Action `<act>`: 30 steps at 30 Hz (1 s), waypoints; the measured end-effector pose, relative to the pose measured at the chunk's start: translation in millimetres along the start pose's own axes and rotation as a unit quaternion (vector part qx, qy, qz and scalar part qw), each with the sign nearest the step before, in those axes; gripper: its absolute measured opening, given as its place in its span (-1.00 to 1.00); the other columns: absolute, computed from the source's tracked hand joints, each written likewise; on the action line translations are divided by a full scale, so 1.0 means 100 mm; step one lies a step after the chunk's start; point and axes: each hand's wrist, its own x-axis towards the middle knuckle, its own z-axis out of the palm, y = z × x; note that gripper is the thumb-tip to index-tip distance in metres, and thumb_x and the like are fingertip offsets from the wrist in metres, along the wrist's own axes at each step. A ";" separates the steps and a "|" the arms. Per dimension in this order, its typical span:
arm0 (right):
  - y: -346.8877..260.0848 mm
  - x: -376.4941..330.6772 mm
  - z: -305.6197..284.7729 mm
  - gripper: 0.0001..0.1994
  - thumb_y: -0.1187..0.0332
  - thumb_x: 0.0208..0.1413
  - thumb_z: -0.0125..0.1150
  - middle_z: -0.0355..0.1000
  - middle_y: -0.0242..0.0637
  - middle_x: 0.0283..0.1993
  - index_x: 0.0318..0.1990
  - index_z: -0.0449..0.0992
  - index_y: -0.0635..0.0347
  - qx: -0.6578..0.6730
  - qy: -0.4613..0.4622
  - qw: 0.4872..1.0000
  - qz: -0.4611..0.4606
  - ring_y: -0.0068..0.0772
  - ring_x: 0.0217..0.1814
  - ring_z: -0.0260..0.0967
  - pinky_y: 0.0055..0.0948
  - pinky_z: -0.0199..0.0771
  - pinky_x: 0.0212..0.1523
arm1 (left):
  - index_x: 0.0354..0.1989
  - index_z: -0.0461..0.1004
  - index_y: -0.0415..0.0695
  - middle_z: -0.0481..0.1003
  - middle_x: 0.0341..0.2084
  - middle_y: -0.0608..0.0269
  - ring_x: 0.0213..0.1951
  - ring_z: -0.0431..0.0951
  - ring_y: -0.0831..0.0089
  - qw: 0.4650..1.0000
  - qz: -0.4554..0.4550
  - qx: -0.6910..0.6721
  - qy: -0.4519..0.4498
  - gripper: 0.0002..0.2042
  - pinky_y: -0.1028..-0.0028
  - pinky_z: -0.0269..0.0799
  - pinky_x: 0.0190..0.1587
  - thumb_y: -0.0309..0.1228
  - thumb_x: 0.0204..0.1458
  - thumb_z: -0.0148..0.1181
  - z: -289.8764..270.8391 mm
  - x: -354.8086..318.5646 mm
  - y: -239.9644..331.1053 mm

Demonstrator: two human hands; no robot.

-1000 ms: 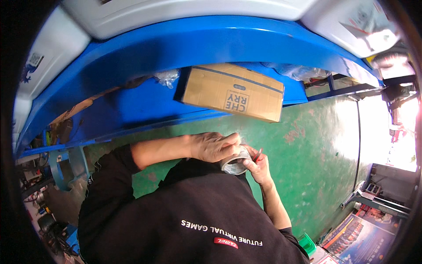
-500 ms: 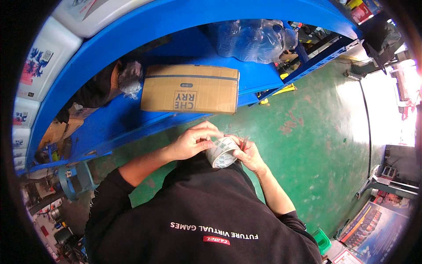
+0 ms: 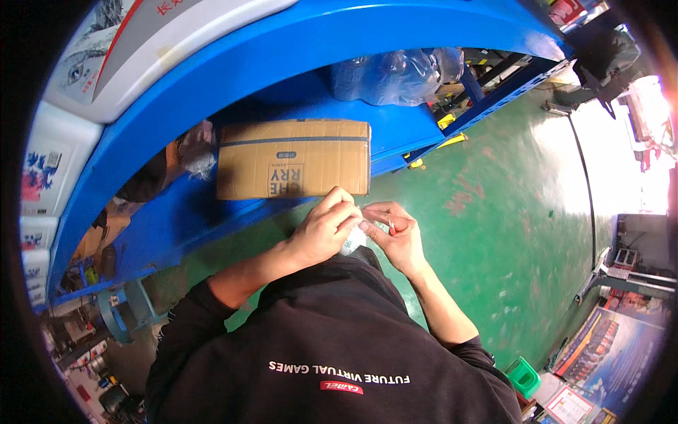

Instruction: The person retrieves a cardboard box from a blue shelf, removes a plastic bag, and carries the box to a workbench. They apply tape to seal the box and then hand it to a woman standing outside the shop.

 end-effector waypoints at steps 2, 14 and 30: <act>-0.05 0.06 0.17 -0.82 0.48 0.02 0.51 0.59 -0.28 -0.08 -0.19 0.72 0.23 -0.010 0.042 0.999 -0.021 -0.31 -0.03 0.52 -0.39 0.50 0.02 | -0.26 0.49 -0.28 0.38 -0.25 0.07 -0.25 0.53 0.12 1.000 0.022 0.007 -0.015 -0.91 0.27 0.46 -0.21 -0.65 0.09 0.25 -0.08 0.05 -0.06; 0.06 0.46 0.52 -0.88 0.67 0.02 0.20 0.46 -0.08 -0.29 -0.33 0.44 0.27 -0.246 0.159 0.946 -0.137 0.06 -0.23 0.48 -0.16 0.50 -0.18 | 0.60 -0.21 0.00 0.46 0.17 -0.22 0.19 0.53 -0.02 0.953 -0.199 -0.184 -0.136 -0.04 0.23 0.46 0.14 -0.41 0.14 0.35 -0.23 -0.08 -0.61; 0.54 2.27 -0.57 -0.81 0.47 0.06 0.36 0.51 -0.01 -0.16 -0.18 0.53 0.27 -0.286 -0.353 0.813 -0.365 0.17 -0.07 0.47 -0.04 0.51 -0.10 | 0.08 0.36 -0.19 0.58 -0.42 0.15 -0.53 0.63 0.47 0.824 -0.378 -0.292 0.303 -0.67 0.37 0.56 -0.43 -0.30 0.28 0.24 1.63 0.31 -0.53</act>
